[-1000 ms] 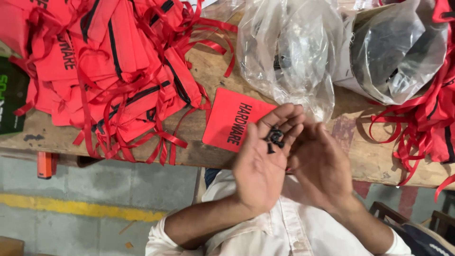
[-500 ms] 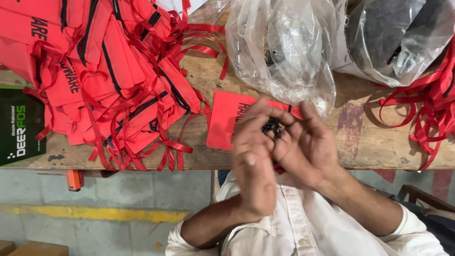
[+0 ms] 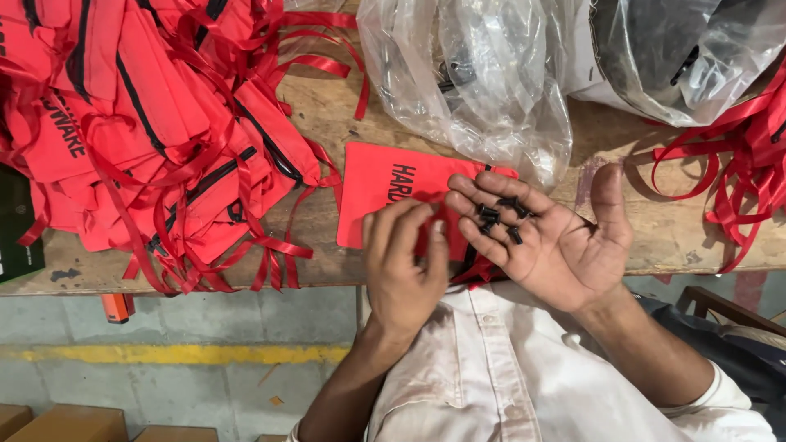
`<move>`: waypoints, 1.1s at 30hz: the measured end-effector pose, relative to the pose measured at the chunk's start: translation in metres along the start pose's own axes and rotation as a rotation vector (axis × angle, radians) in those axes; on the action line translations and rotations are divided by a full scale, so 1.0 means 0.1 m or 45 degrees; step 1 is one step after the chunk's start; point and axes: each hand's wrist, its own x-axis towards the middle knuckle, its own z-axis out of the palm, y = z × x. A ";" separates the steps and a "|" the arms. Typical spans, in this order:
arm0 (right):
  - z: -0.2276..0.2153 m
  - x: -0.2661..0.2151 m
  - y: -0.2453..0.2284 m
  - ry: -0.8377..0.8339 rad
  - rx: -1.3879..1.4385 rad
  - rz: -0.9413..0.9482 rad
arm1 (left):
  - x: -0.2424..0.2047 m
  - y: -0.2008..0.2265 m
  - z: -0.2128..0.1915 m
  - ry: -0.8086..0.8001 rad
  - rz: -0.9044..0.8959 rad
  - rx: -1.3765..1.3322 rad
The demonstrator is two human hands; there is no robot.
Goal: The person picks up hardware pieces from a bag and places them into red fabric pouches, then zips the pouches closed.
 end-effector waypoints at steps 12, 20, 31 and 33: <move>-0.04 -0.09 -0.02 -0.073 -0.017 0.004 | 0.03 -0.01 0.15 -0.252 0.332 0.564; 0.01 -0.09 0.00 -0.057 -0.019 -0.041 | 0.05 0.03 0.13 -0.243 0.400 0.585; 0.02 -0.09 -0.03 -0.077 -0.007 -0.064 | 0.03 -0.02 0.24 -0.243 0.379 0.664; 0.02 -0.09 -0.04 -0.078 -0.003 -0.066 | 0.04 -0.02 0.23 -0.223 0.380 0.677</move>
